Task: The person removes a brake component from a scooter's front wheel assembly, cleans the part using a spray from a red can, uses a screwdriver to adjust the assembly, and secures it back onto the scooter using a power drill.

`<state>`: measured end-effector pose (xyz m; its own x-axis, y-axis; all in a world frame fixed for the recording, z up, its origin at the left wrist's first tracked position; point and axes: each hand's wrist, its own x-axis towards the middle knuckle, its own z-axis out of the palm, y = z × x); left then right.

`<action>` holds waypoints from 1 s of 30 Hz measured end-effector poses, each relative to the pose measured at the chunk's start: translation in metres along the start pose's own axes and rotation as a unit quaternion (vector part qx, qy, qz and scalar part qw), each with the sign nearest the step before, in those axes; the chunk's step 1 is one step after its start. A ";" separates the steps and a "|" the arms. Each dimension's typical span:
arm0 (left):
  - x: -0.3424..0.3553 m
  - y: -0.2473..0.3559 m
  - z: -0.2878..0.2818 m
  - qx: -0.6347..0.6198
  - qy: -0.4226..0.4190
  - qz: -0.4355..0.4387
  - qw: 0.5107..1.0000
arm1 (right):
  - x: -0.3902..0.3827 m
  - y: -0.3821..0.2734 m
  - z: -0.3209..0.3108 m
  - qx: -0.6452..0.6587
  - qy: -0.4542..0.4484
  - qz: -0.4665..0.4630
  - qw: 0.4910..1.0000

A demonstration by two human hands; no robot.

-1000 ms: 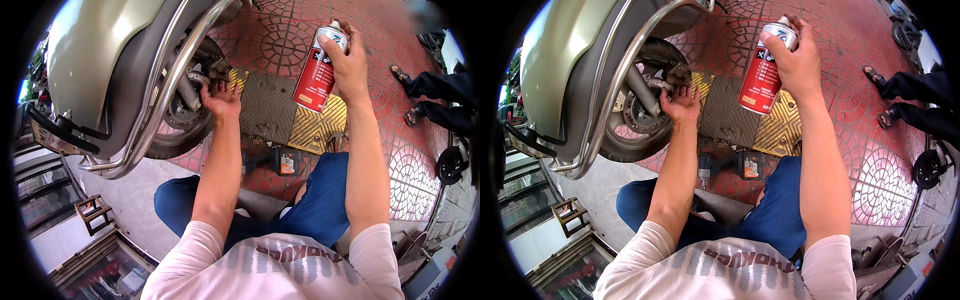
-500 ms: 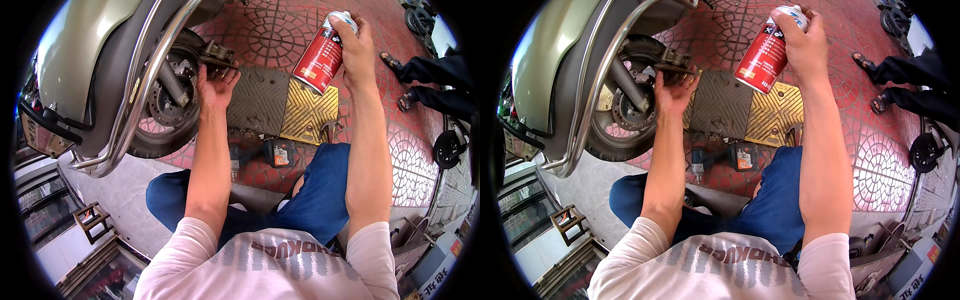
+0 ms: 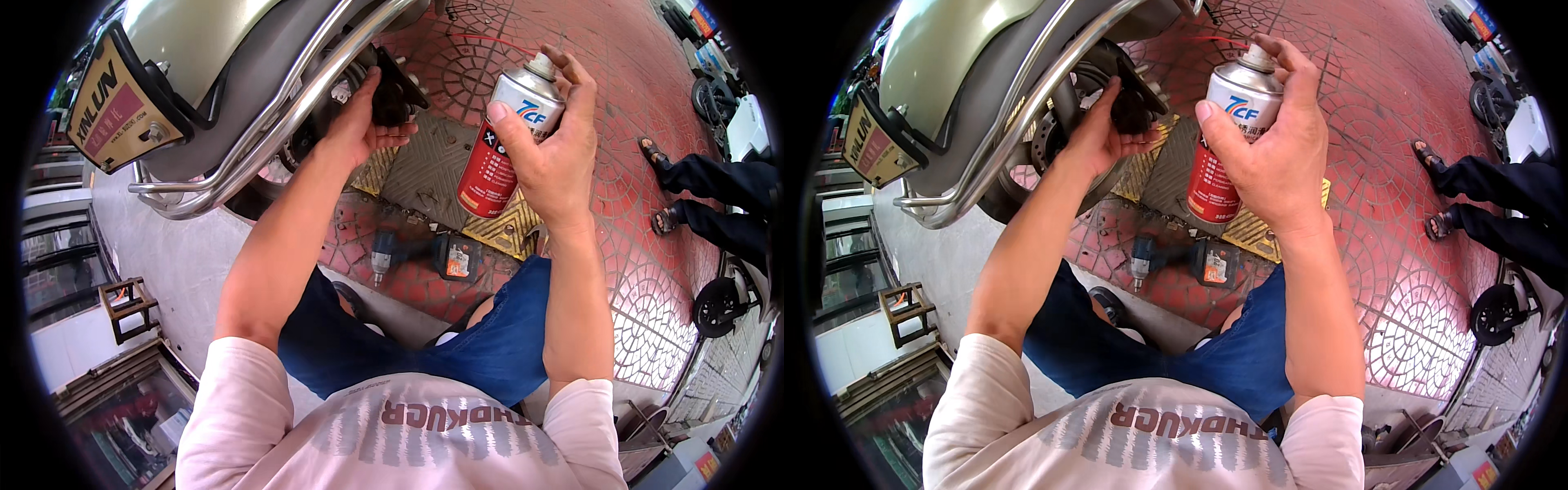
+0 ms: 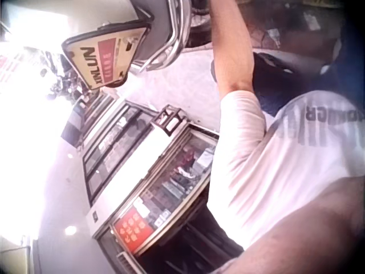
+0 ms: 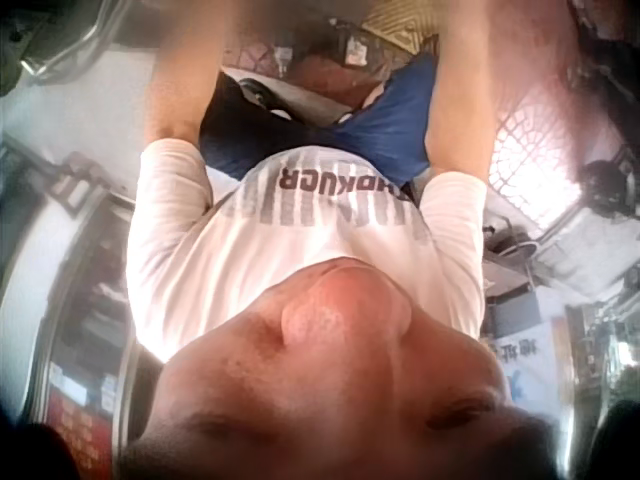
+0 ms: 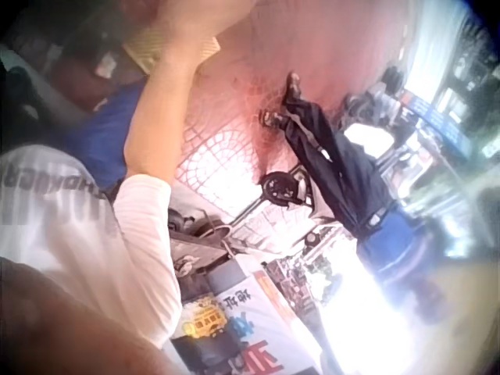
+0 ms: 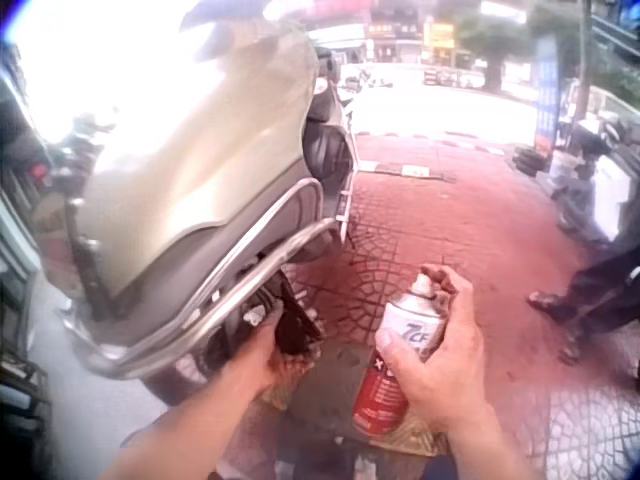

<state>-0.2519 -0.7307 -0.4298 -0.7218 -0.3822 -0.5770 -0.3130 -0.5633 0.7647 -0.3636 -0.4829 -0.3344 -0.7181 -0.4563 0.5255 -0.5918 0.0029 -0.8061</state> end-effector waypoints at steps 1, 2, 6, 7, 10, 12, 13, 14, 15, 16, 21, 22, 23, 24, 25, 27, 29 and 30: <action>-0.005 0.006 -0.002 0.034 -0.002 -0.020 0.999 | -0.004 -0.005 0.004 0.002 -0.021 -0.012 1.000; -0.010 0.012 -0.004 0.068 -0.004 -0.039 0.997 | -0.012 -0.007 0.010 0.009 -0.039 -0.015 0.999; -0.026 0.016 -0.001 0.144 0.029 -0.042 0.988 | -0.027 -0.011 0.024 -0.051 -0.093 -0.066 0.992; -0.025 0.017 0.002 0.162 0.043 -0.041 0.985 | -0.030 -0.012 0.026 -0.057 -0.108 -0.054 0.991; -0.022 0.019 0.003 0.168 0.040 -0.045 0.984 | -0.031 -0.013 0.031 -0.089 -0.128 -0.049 0.987; -0.021 0.016 0.003 0.177 0.053 -0.041 0.982 | -0.032 -0.011 0.033 -0.116 -0.136 -0.051 0.983; -0.021 0.015 0.004 0.183 0.058 -0.035 0.981 | -0.033 -0.010 0.035 -0.126 -0.142 -0.045 0.981; -0.021 0.014 0.004 0.188 0.064 -0.030 0.980 | -0.034 -0.010 0.036 -0.136 -0.149 -0.039 0.979; -0.021 0.014 0.005 0.189 0.066 -0.029 0.979 | -0.034 -0.010 0.038 -0.147 -0.154 -0.034 0.977; -0.021 0.014 0.005 0.189 0.067 -0.029 0.979 | -0.034 -0.011 0.040 -0.153 -0.162 -0.022 0.975; -0.020 0.013 0.003 0.216 0.053 -0.021 0.975 | -0.035 -0.011 0.055 -0.180 -0.185 -0.005 0.966; -0.021 0.014 0.005 0.230 0.059 -0.020 0.971 | -0.034 -0.010 0.057 -0.183 -0.182 -0.009 0.966; -0.021 0.014 0.007 0.244 0.065 -0.018 0.967 | -0.034 -0.010 0.058 -0.185 -0.180 -0.014 0.966; -0.022 0.014 0.008 0.248 0.065 -0.013 0.967 | -0.034 -0.010 0.059 -0.187 -0.178 -0.018 0.966; -0.022 0.013 0.010 0.251 0.066 -0.008 0.966 | -0.034 -0.009 0.059 -0.190 -0.178 -0.021 0.965; -0.021 0.013 0.009 0.257 0.066 -0.007 0.964 | -0.035 -0.007 0.060 -0.194 -0.177 -0.028 0.965; -0.018 0.012 0.006 0.262 0.067 -0.015 0.963 | -0.035 -0.007 0.061 -0.198 -0.180 -0.023 0.963; -0.018 0.013 0.007 0.263 0.070 -0.016 0.962 | -0.035 -0.007 0.061 -0.200 -0.181 -0.019 0.963</action>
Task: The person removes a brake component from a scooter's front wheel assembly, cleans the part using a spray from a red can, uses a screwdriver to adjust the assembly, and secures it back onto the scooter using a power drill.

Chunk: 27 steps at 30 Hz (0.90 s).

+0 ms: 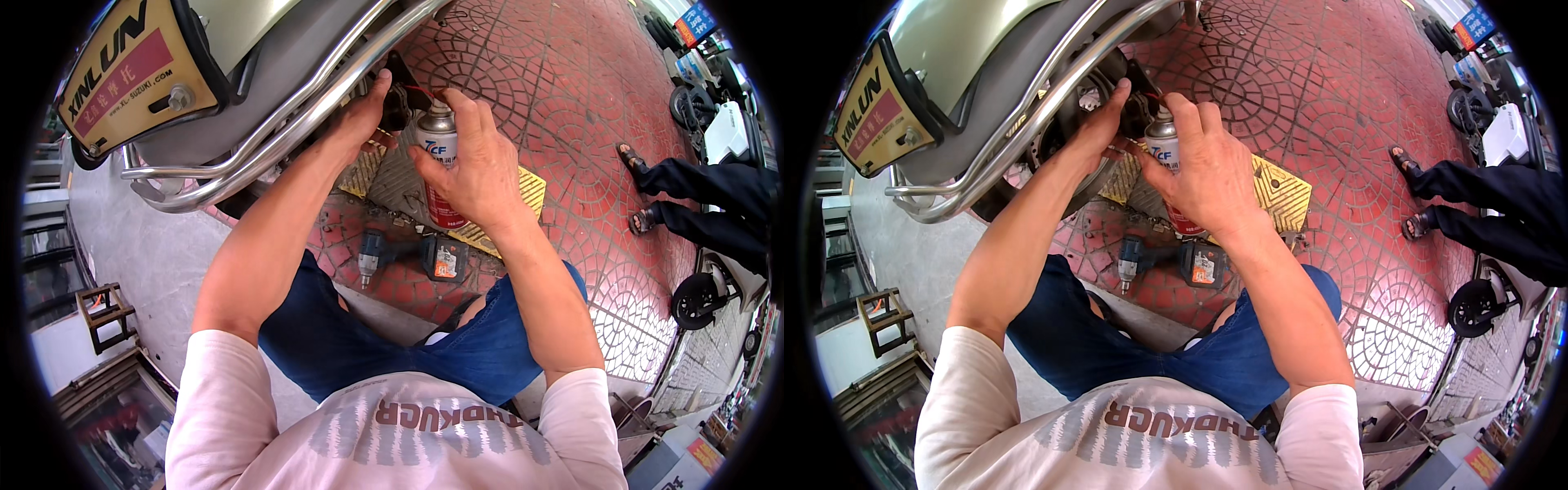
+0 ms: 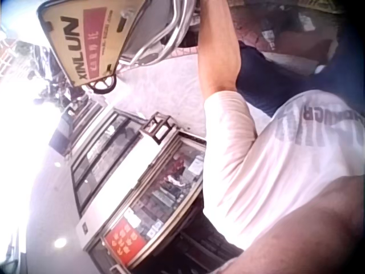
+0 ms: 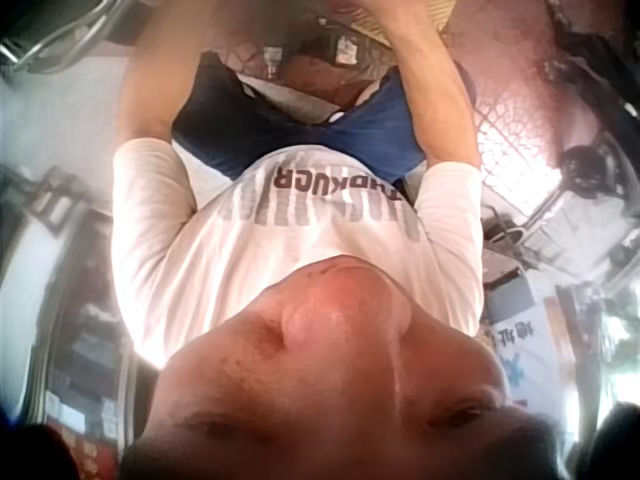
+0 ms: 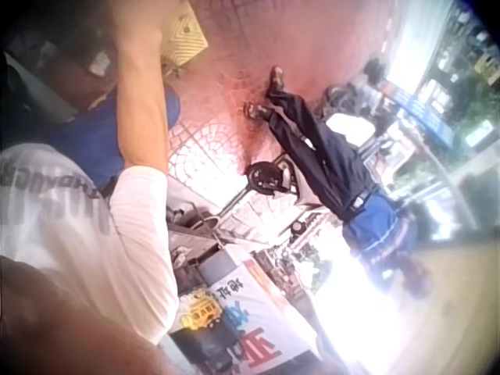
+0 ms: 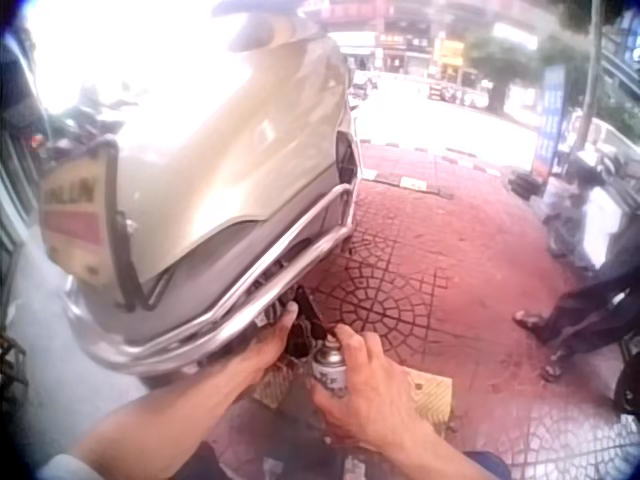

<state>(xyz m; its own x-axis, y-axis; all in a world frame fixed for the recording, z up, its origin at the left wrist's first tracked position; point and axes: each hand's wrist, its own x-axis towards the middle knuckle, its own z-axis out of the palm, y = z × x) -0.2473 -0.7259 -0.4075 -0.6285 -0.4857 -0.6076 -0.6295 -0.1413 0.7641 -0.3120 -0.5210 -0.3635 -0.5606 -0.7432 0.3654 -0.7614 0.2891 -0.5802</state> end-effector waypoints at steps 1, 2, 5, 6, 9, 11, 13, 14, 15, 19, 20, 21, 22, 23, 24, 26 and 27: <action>0.000 0.001 0.001 0.002 0.002 -0.001 1.000 | 0.000 0.000 -0.001 0.001 -0.002 0.000 1.000; 0.000 0.001 0.001 0.003 0.005 -0.002 1.000 | 0.000 -0.001 -0.002 0.002 -0.005 0.001 1.000; -0.003 0.004 0.005 -0.004 0.001 0.012 1.000 | 0.001 -0.002 -0.004 0.004 -0.013 0.007 1.000; -0.004 0.004 0.005 -0.007 0.002 0.015 1.000 | 0.000 -0.002 -0.005 0.004 -0.016 0.010 1.000; -0.004 0.005 0.007 -0.014 0.000 0.019 1.000 | 0.001 0.002 -0.006 0.011 -0.007 0.007 1.000; -0.004 0.006 0.009 -0.017 -0.003 0.019 1.000 | 0.001 0.002 -0.007 0.012 -0.007 0.008 1.000; -0.006 0.008 0.010 -0.022 -0.007 0.015 1.000 | 0.001 0.003 -0.008 0.013 -0.007 0.009 1.000; -0.006 0.009 0.010 -0.025 -0.009 0.014 1.000 | 0.000 0.003 -0.008 0.012 -0.007 0.009 1.000; -0.005 0.009 0.011 -0.025 -0.007 0.010 1.000 | 0.001 0.004 -0.009 0.011 -0.007 0.009 1.000; -0.004 0.007 0.011 -0.024 0.002 0.003 1.000 | 0.001 0.004 -0.009 0.010 -0.004 0.010 1.000; -0.004 0.006 0.011 -0.024 0.005 0.003 1.000 | 0.001 0.004 -0.009 0.011 -0.005 0.011 1.000; -0.004 0.007 0.011 -0.024 0.005 0.005 1.000 | 0.001 0.004 -0.010 0.011 -0.005 0.012 1.000; -0.005 0.007 0.011 -0.024 0.005 0.006 1.000 | 0.001 0.003 -0.011 0.009 -0.004 0.011 1.000; -0.005 0.008 0.011 -0.025 0.005 0.007 1.000 | 0.002 0.003 -0.012 0.007 -0.004 0.011 1.000; -0.006 0.008 0.011 -0.027 0.004 0.008 1.000 | 0.002 0.004 -0.012 0.007 -0.004 0.010 1.000; -0.006 0.008 0.011 -0.031 0.002 0.011 0.999 | 0.001 0.006 -0.009 0.009 0.016 -0.010 1.000; -0.007 0.008 0.011 -0.032 0.002 0.011 0.999 | 0.001 0.007 -0.008 0.010 0.026 -0.020 0.999</action>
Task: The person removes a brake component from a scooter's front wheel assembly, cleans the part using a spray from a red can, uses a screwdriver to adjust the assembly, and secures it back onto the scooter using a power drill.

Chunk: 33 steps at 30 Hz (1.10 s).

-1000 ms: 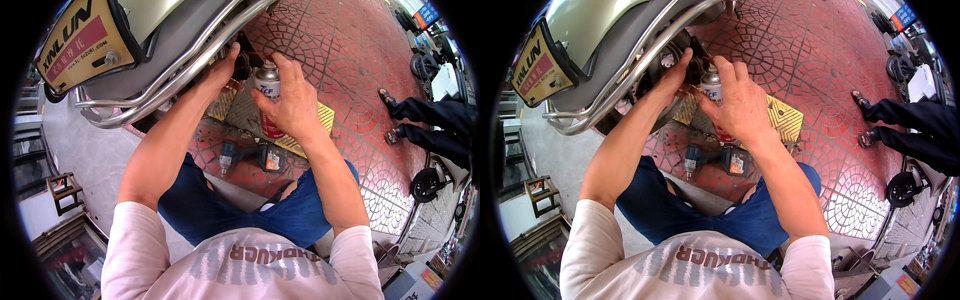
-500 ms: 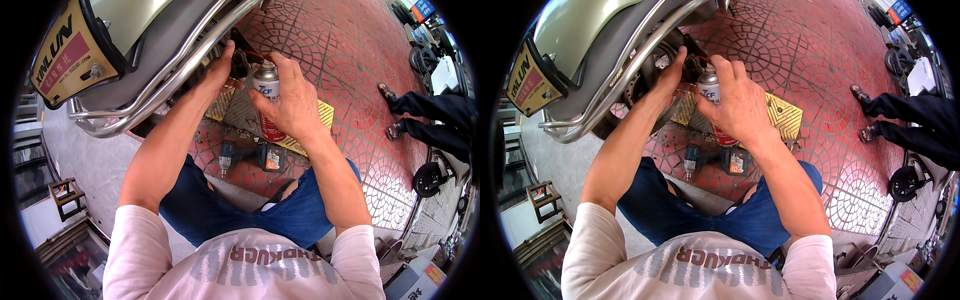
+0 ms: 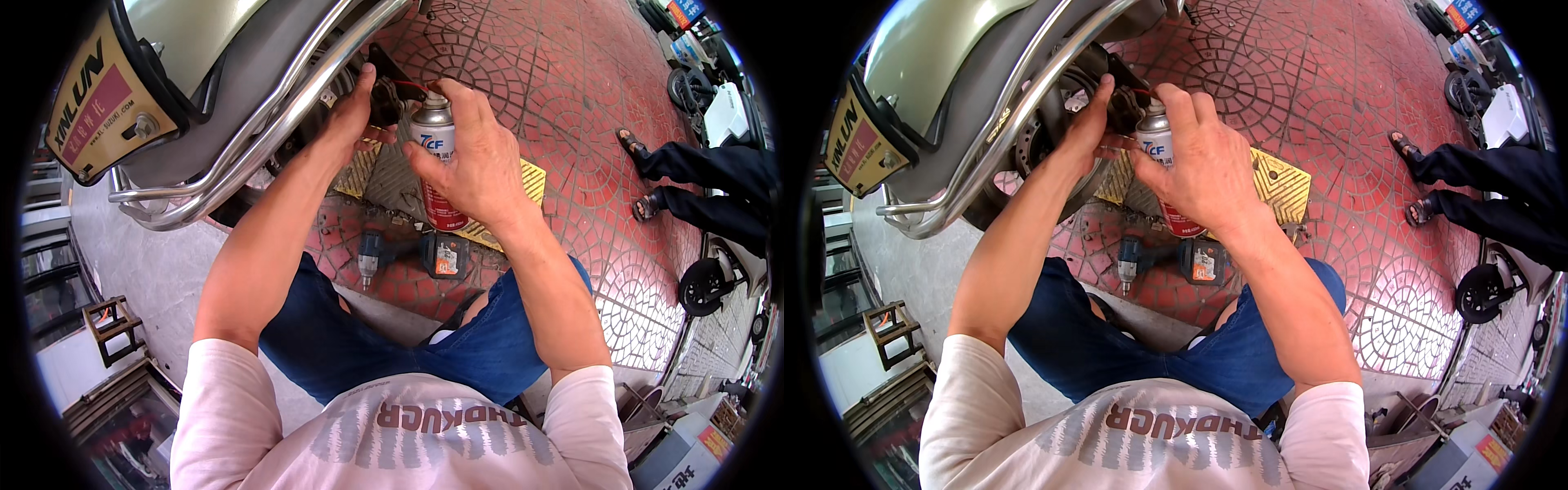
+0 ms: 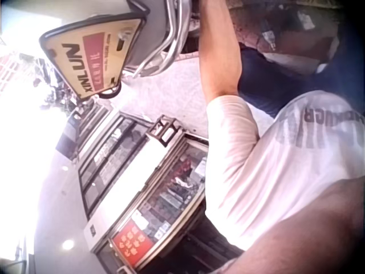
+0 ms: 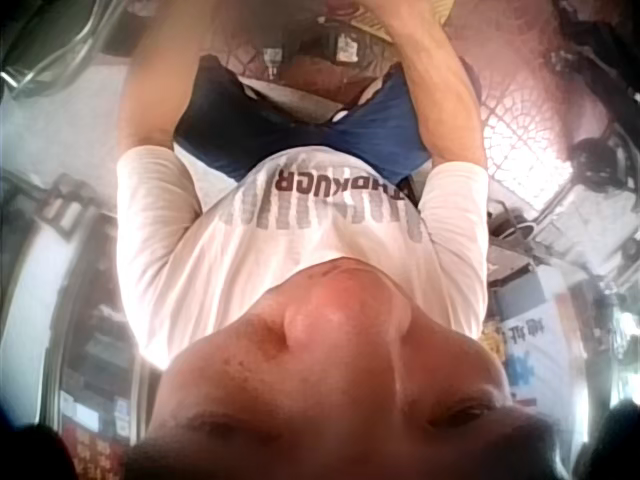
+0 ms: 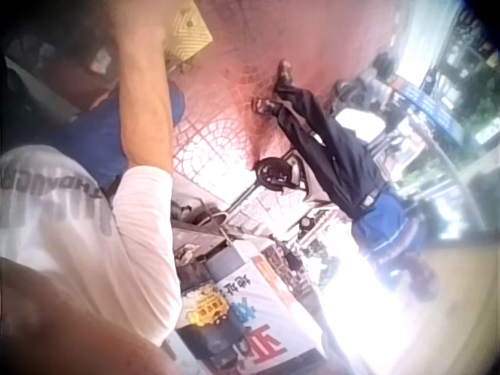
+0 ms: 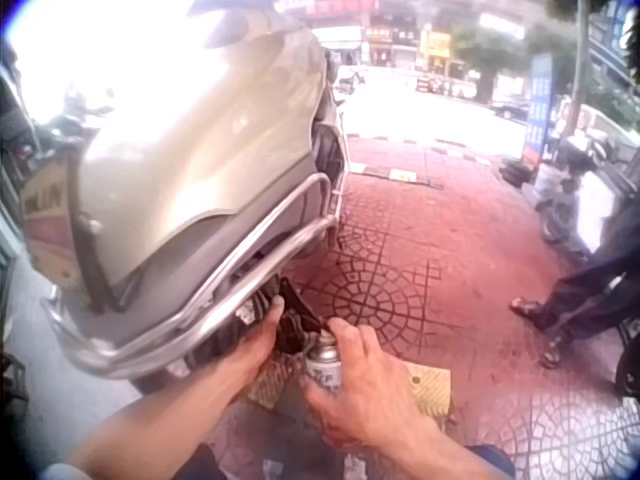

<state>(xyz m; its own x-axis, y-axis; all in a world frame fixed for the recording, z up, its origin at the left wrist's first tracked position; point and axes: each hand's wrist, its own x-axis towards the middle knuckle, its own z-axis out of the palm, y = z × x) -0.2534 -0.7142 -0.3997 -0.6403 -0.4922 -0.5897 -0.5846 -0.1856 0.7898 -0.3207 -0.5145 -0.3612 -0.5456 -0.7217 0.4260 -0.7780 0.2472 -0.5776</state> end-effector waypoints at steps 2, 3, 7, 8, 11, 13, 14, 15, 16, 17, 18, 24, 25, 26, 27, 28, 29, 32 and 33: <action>-0.001 0.000 0.001 -0.003 -0.001 0.001 1.000 | 0.000 0.000 0.000 -0.002 0.003 -0.001 1.000; 0.000 -0.001 0.000 -0.004 0.000 0.000 1.000 | -0.001 0.000 0.000 -0.003 0.004 -0.002 1.000; 0.002 -0.003 -0.001 -0.009 -0.006 -0.002 1.000 | -0.002 -0.001 -0.003 -0.006 0.001 0.002 1.000; 0.002 -0.002 -0.001 -0.010 -0.009 -0.002 1.000 | -0.003 -0.002 -0.004 -0.008 -0.001 0.003 1.000; 0.002 -0.001 0.000 -0.014 0.002 -0.005 1.000 | -0.003 -0.003 -0.005 -0.007 -0.003 0.004 1.000; 0.001 -0.001 0.000 -0.013 -0.001 -0.008 1.000 | -0.004 -0.002 -0.005 -0.008 -0.002 0.003 1.000; 0.001 -0.001 0.000 -0.013 -0.002 -0.010 1.000 | -0.005 -0.002 -0.005 -0.009 -0.001 0.001 1.000; 0.001 -0.001 0.000 -0.011 -0.003 -0.010 1.000 | -0.005 -0.002 -0.005 -0.010 0.000 -0.001 1.000; 0.001 -0.001 0.000 -0.010 -0.004 -0.010 1.000 | -0.006 -0.002 -0.006 -0.010 0.000 -0.001 1.000; 0.001 -0.001 0.000 -0.008 -0.005 -0.011 1.000 | -0.006 -0.002 -0.007 -0.010 -0.001 -0.001 1.000; 0.001 -0.001 -0.001 -0.003 -0.004 -0.011 1.000 | -0.006 -0.003 -0.007 -0.009 -0.001 0.000 1.000; 0.003 0.001 -0.004 0.011 -0.011 -0.017 1.000 | -0.004 -0.005 -0.007 -0.016 0.004 0.004 1.000; 0.003 0.001 -0.004 0.012 -0.010 -0.018 1.000 | -0.004 -0.005 -0.006 -0.014 0.007 0.004 1.000; 0.003 0.001 -0.004 0.013 -0.009 -0.019 1.000 | -0.003 -0.004 -0.005 -0.012 0.010 0.004 1.000; 0.002 0.001 -0.004 0.013 -0.008 -0.019 1.000 | -0.002 -0.004 -0.004 -0.009 0.012 0.004 1.000; 0.002 0.002 -0.004 0.014 -0.008 -0.018 1.000 | -0.002 -0.004 -0.003 -0.009 0.012 0.005 1.000; 0.001 0.002 -0.004 0.015 -0.008 -0.018 1.000 | -0.001 -0.005 -0.004 -0.009 0.011 0.006 1.000; 0.002 0.002 -0.004 0.011 -0.009 -0.013 1.000 | -0.001 -0.005 -0.003 -0.006 0.016 0.006 1.000; 0.002 0.002 -0.003 0.006 -0.011 -0.011 1.000 | 0.000 -0.005 -0.003 -0.004 0.019 0.005 1.000</action>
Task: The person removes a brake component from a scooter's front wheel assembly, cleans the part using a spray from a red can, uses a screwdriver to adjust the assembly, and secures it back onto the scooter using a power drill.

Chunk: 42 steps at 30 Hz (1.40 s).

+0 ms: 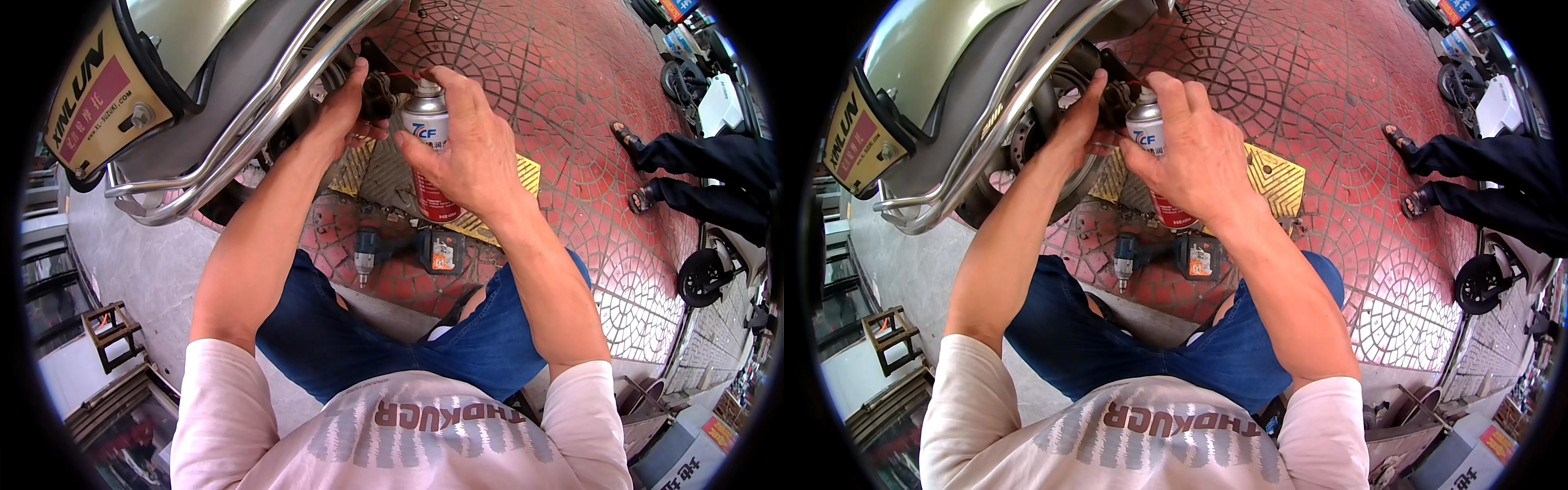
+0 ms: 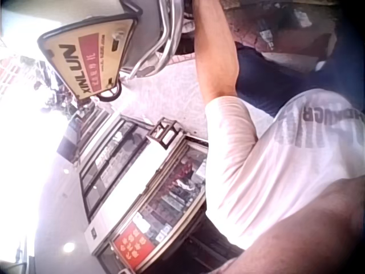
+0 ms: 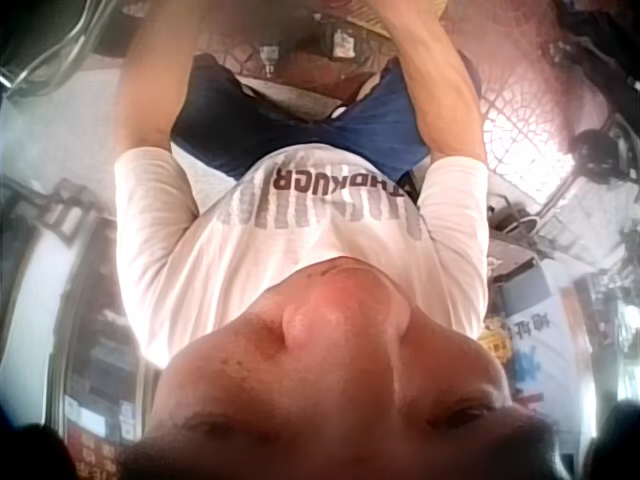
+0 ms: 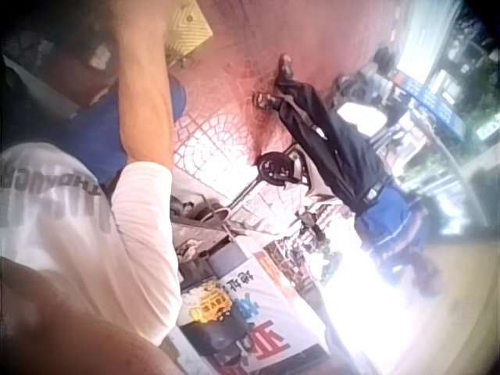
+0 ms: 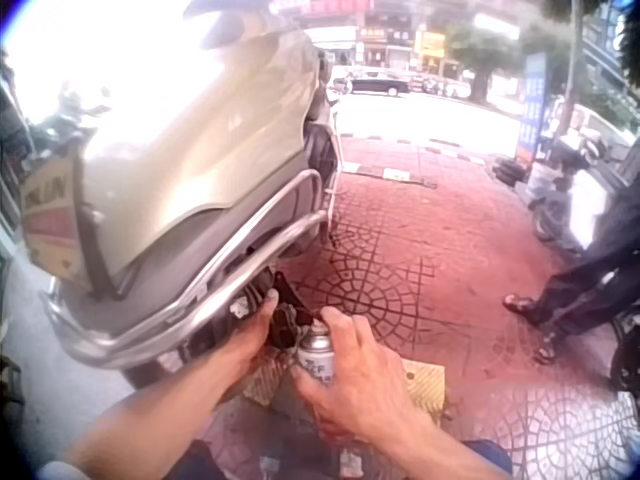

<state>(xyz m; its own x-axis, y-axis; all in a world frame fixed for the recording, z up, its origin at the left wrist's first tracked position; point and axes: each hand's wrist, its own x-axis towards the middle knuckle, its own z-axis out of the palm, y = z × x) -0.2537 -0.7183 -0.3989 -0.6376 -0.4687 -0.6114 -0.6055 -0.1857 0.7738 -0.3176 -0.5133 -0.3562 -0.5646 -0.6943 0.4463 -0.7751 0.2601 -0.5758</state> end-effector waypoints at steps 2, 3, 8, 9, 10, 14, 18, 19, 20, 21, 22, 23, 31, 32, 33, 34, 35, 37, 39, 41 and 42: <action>0.000 0.000 0.001 -0.009 -0.004 0.003 1.000 | 0.000 0.000 -0.002 -0.001 -0.005 0.012 1.000; 0.001 -0.001 0.001 -0.017 -0.006 0.004 1.000 | -0.001 -0.001 -0.004 -0.002 -0.008 0.018 1.000; 0.006 -0.004 0.000 -0.047 -0.014 0.007 0.999 | -0.005 0.003 -0.012 0.000 -0.009 0.007 1.000; 0.005 -0.002 0.000 -0.049 -0.015 0.006 0.999 | -0.006 0.004 -0.014 -0.002 -0.011 0.005 1.000; 0.003 -0.001 0.000 -0.050 -0.017 0.005 0.999 | -0.007 0.006 -0.016 -0.005 -0.014 0.005 1.000; -0.001 0.003 0.002 -0.046 -0.010 0.006 0.999 | -0.010 0.009 -0.019 -0.007 -0.018 0.002 1.000; 0.001 0.003 0.002 -0.041 -0.008 0.006 0.999 | -0.010 0.008 -0.017 -0.003 -0.013 -0.008 1.000; 0.000 0.005 0.003 -0.039 -0.007 0.005 0.999 | -0.010 0.008 -0.017 -0.002 -0.012 -0.010 1.000; -0.001 0.005 0.003 -0.038 -0.006 0.005 0.999 | -0.011 0.008 -0.017 -0.001 -0.011 -0.013 1.000; 0.000 0.005 0.003 -0.037 -0.006 0.005 0.999 | -0.011 0.007 -0.016 0.001 -0.010 -0.016 1.000; 0.002 0.004 0.002 -0.036 -0.006 0.004 0.999 | -0.010 0.007 -0.015 0.000 -0.011 -0.017 1.000; 0.003 0.003 0.001 -0.035 -0.006 0.004 0.999 | -0.010 0.007 -0.015 -0.001 -0.012 -0.019 1.000; -0.001 0.005 0.002 -0.043 -0.006 0.005 0.999 | -0.010 0.003 -0.015 -0.012 -0.037 0.000 0.999; -0.001 0.005 0.002 -0.044 -0.006 0.004 0.999 | -0.010 0.004 -0.015 -0.008 -0.030 -0.007 0.999; 0.000 0.005 0.002 -0.045 -0.007 0.004 0.999 | -0.010 0.005 -0.014 -0.004 -0.022 -0.015 1.000; 0.000 0.005 0.002 -0.045 -0.007 0.004 0.999 | -0.009 0.004 -0.015 -0.006 -0.028 -0.006 1.000; 0.000 0.005 0.002 -0.046 -0.007 0.004 0.999 | -0.009 0.003 -0.016 -0.008 -0.033 0.002 0.999; 0.002 0.003 0.001 -0.050 -0.011 0.007 0.999 | -0.009 0.000 -0.019 -0.009 -0.039 0.016 0.999; 0.004 0.002 0.000 -0.051 -0.014 0.007 0.999 | -0.009 0.000 -0.021 -0.006 -0.038 0.026 0.999; 0.006 0.001 -0.001 -0.050 -0.017 0.006 0.999 | -0.009 0.004 -0.019 -0.004 -0.017 0.009 1.000; 0.005 0.001 -0.001 -0.050 -0.017 0.006 0.999 | -0.009 0.005 -0.020 -0.003 -0.007 0.001 1.000</action>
<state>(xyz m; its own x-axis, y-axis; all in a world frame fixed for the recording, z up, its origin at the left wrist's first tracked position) -0.2577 -0.7215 -0.4009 -0.6614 -0.4428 -0.6054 -0.5483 -0.2653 0.7931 -0.3220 -0.4922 -0.3499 -0.5629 -0.7024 0.4357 -0.7753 0.2659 -0.5730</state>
